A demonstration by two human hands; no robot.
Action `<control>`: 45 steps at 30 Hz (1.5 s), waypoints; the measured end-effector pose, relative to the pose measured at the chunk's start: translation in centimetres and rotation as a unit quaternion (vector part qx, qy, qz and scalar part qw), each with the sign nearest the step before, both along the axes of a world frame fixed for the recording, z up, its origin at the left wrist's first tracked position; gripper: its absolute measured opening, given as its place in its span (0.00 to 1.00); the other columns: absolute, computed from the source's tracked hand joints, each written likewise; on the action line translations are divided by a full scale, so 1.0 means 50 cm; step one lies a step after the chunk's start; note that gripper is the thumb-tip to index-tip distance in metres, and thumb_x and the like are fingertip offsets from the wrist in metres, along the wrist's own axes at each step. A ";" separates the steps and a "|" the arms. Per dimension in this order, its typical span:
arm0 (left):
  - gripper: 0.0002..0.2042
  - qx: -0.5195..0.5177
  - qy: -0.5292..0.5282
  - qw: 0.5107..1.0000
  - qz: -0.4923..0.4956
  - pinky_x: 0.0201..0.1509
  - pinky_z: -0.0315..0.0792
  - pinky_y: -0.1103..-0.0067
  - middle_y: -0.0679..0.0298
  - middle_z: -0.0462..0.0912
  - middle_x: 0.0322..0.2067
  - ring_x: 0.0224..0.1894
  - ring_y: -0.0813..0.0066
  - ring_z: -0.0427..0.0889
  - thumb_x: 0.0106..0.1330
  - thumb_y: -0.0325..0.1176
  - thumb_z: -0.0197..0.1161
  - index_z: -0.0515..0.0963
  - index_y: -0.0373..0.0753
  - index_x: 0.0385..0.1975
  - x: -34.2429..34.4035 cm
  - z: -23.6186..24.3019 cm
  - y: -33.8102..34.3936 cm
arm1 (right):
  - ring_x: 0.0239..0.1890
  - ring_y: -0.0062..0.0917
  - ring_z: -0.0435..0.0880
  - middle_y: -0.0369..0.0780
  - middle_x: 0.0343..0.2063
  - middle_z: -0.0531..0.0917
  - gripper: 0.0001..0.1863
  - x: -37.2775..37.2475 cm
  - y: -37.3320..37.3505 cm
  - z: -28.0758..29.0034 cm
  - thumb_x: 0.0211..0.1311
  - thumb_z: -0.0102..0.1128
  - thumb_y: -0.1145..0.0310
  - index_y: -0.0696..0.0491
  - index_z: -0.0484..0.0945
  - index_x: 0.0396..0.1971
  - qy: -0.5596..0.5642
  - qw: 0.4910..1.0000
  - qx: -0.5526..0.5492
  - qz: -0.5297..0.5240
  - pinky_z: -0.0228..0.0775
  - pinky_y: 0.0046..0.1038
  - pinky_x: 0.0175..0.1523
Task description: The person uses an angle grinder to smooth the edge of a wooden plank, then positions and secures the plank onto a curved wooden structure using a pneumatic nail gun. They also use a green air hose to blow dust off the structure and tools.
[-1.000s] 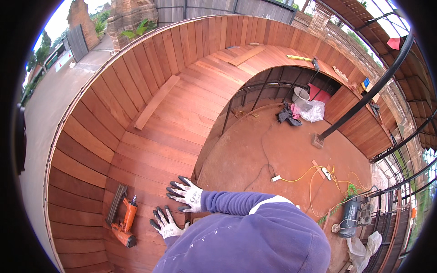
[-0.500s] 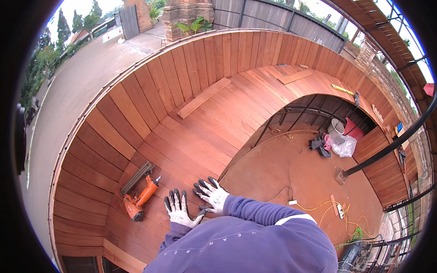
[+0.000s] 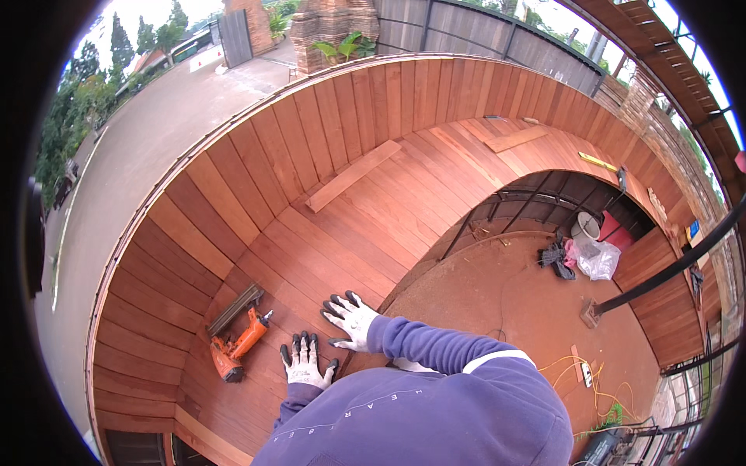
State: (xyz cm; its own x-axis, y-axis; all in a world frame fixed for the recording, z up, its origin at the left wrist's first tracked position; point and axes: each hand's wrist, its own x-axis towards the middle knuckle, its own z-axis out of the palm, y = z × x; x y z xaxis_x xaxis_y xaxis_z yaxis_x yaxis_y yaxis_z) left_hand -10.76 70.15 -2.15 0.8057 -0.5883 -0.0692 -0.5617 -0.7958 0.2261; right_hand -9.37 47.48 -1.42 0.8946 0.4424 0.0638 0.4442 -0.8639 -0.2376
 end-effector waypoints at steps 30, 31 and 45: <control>0.39 0.102 -0.039 0.985 0.131 0.72 0.30 0.59 0.51 0.47 0.68 0.71 0.56 0.41 0.60 0.49 0.53 0.49 0.33 0.66 0.251 0.001 -0.266 | 0.71 0.42 0.42 0.50 0.68 0.47 0.47 0.298 -0.366 -0.015 0.56 0.49 0.40 0.58 0.49 0.66 0.023 0.996 0.087 -0.005 0.27 0.53 0.69; 0.39 0.100 -0.038 0.985 0.134 0.72 0.30 0.59 0.51 0.47 0.68 0.71 0.57 0.41 0.60 0.49 0.53 0.49 0.34 0.67 0.250 0.001 -0.267 | 0.71 0.42 0.41 0.50 0.68 0.47 0.46 0.296 -0.362 -0.015 0.56 0.48 0.40 0.58 0.49 0.66 0.021 0.997 0.076 -0.004 0.27 0.53 0.69; 0.39 -0.050 -0.099 0.960 0.256 0.72 0.36 0.62 0.52 0.48 0.68 0.70 0.58 0.45 0.61 0.46 0.55 0.46 0.34 0.67 0.083 0.018 -0.226 | 0.71 0.42 0.43 0.49 0.68 0.49 0.42 0.159 -0.175 0.007 0.60 0.47 0.44 0.58 0.51 0.66 -0.017 0.988 0.065 0.139 0.30 0.49 0.70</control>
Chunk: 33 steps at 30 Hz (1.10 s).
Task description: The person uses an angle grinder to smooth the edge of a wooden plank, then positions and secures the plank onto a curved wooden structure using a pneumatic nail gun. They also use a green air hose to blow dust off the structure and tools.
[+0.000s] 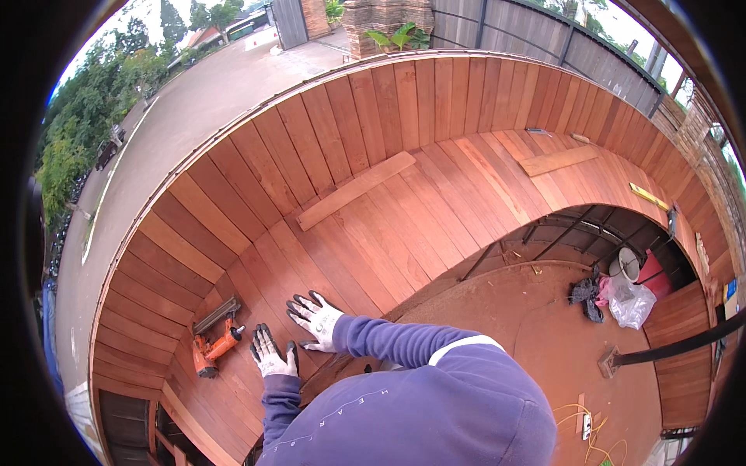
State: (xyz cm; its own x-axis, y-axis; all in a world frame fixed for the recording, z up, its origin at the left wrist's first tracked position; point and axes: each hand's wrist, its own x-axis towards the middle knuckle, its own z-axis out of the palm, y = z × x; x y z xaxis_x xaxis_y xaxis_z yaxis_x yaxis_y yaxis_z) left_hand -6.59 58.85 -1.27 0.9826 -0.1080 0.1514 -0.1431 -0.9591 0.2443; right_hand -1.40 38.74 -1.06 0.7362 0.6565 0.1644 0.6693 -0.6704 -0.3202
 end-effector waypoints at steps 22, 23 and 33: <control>0.35 0.162 0.047 0.986 0.001 0.71 0.36 0.61 0.53 0.47 0.68 0.71 0.61 0.44 0.65 0.50 0.48 0.48 0.36 0.67 -0.199 -0.067 0.175 | 0.70 0.43 0.45 0.51 0.67 0.50 0.41 -0.215 0.104 0.108 0.56 0.55 0.52 0.59 0.52 0.65 -0.116 0.976 0.185 -0.012 0.32 0.52 0.70; 0.35 0.153 0.054 0.987 0.005 0.71 0.36 0.60 0.53 0.47 0.68 0.71 0.60 0.44 0.65 0.50 0.48 0.48 0.36 0.67 -0.195 -0.070 0.178 | 0.70 0.42 0.44 0.50 0.67 0.49 0.40 -0.200 0.101 0.106 0.57 0.53 0.52 0.59 0.52 0.64 -0.117 0.976 0.183 -0.017 0.32 0.51 0.70; 0.36 0.148 0.127 0.980 0.050 0.71 0.34 0.60 0.53 0.45 0.69 0.71 0.59 0.42 0.64 0.50 0.49 0.46 0.37 0.68 -0.156 -0.042 0.134 | 0.71 0.41 0.43 0.51 0.67 0.51 0.44 -0.115 0.093 -0.084 0.57 0.48 0.43 0.61 0.52 0.64 -0.008 0.998 0.063 -0.026 0.25 0.53 0.70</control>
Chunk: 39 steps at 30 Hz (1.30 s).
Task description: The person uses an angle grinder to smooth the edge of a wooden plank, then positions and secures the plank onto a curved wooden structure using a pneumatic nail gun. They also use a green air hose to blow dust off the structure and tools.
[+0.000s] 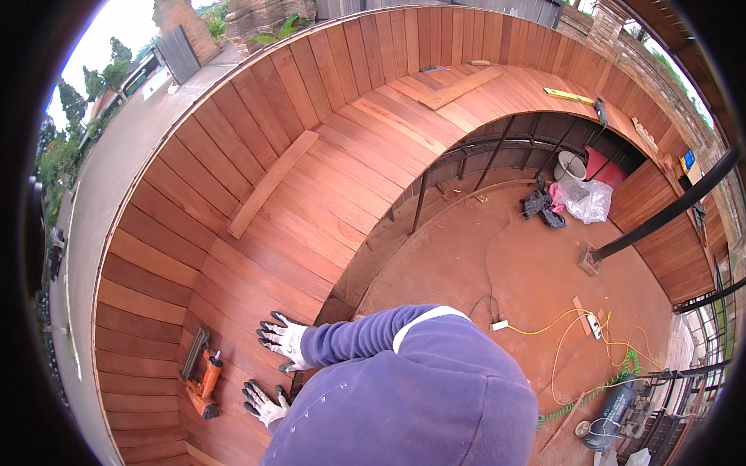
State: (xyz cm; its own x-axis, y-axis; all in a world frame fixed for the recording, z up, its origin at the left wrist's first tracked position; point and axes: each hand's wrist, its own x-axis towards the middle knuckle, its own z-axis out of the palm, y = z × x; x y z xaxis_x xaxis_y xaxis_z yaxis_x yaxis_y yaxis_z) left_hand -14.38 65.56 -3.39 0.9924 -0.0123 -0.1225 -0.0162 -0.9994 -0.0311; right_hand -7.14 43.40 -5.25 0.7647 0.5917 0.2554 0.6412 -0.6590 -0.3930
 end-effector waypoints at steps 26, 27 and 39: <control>0.38 -0.058 -0.052 0.993 0.088 0.71 0.32 0.57 0.51 0.48 0.68 0.70 0.53 0.43 0.59 0.46 0.56 0.50 0.37 0.67 0.110 -0.005 -0.040 | 0.70 0.43 0.42 0.49 0.67 0.49 0.41 0.233 -0.017 0.117 0.60 0.47 0.43 0.53 0.52 0.66 0.052 0.977 -0.066 0.196 0.28 0.49 0.70; 0.37 -0.074 -0.053 0.992 0.086 0.71 0.33 0.56 0.51 0.48 0.67 0.70 0.53 0.44 0.60 0.47 0.56 0.50 0.36 0.66 0.123 0.004 -0.045 | 0.70 0.43 0.43 0.49 0.67 0.50 0.40 0.230 -0.012 0.145 0.60 0.48 0.44 0.53 0.53 0.66 0.042 0.974 -0.050 0.217 0.29 0.50 0.70; 0.38 -0.120 -0.064 0.977 0.165 0.71 0.32 0.57 0.54 0.48 0.68 0.71 0.58 0.42 0.62 0.55 0.50 0.50 0.39 0.67 -0.008 0.018 0.000 | 0.69 0.46 0.44 0.51 0.66 0.51 0.43 0.109 0.105 0.228 0.52 0.61 0.53 0.54 0.54 0.65 -0.002 0.966 -0.034 0.255 0.33 0.50 0.69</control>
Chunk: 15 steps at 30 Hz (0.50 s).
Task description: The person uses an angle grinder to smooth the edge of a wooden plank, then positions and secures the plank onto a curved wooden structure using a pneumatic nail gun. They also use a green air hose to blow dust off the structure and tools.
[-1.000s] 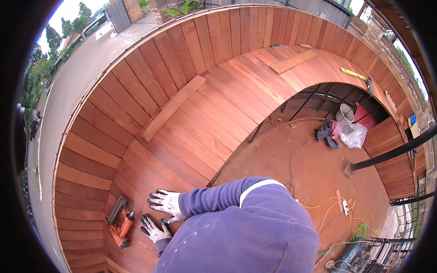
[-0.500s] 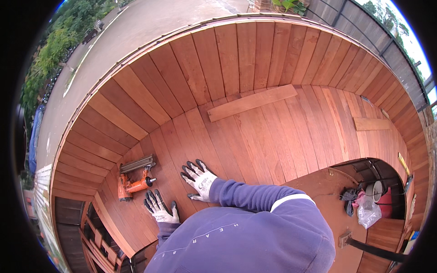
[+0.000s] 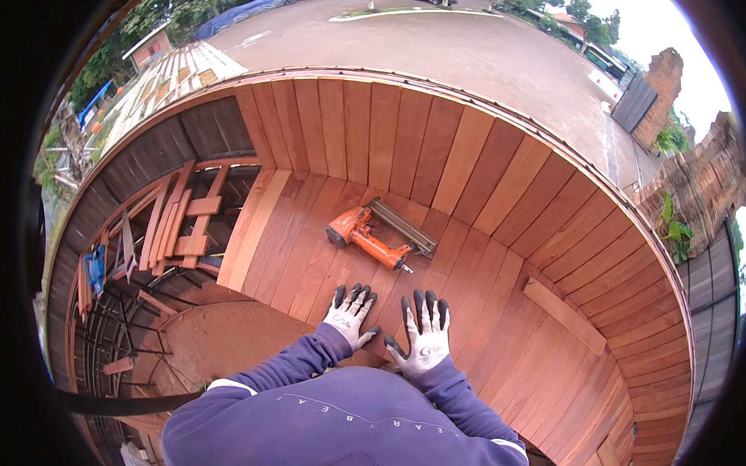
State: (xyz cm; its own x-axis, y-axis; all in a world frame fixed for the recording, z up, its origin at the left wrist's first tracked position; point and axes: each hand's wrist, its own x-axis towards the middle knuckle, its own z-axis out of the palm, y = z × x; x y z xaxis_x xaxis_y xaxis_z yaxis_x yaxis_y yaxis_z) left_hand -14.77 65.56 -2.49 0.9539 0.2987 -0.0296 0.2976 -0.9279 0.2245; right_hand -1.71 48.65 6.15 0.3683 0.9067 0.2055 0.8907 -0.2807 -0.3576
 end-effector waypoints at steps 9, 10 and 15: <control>0.34 -0.043 -0.048 0.997 -0.042 0.72 0.32 0.60 0.56 0.51 0.67 0.71 0.59 0.44 0.64 0.52 0.48 0.53 0.40 0.66 -0.117 -0.017 0.025 | 0.70 0.42 0.45 0.48 0.67 0.50 0.46 -0.064 0.049 -0.142 0.51 0.62 0.53 0.56 0.52 0.66 -0.058 0.989 -0.137 0.003 0.30 0.46 0.71; 0.34 -0.049 -0.055 0.996 -0.051 0.72 0.32 0.60 0.56 0.51 0.67 0.71 0.59 0.45 0.64 0.52 0.48 0.53 0.40 0.66 -0.139 -0.020 0.030 | 0.70 0.42 0.45 0.48 0.67 0.51 0.45 -0.066 0.049 -0.145 0.51 0.62 0.53 0.56 0.52 0.65 -0.051 0.990 -0.130 -0.003 0.30 0.45 0.71; 0.35 0.000 -0.037 0.999 -0.025 0.71 0.35 0.59 0.59 0.52 0.67 0.70 0.60 0.46 0.60 0.50 0.56 0.54 0.44 0.66 -0.229 -0.004 0.089 | 0.68 0.44 0.51 0.49 0.65 0.56 0.50 -0.138 0.061 -0.094 0.45 0.66 0.47 0.57 0.54 0.64 -0.047 0.995 -0.090 -0.012 0.37 0.47 0.69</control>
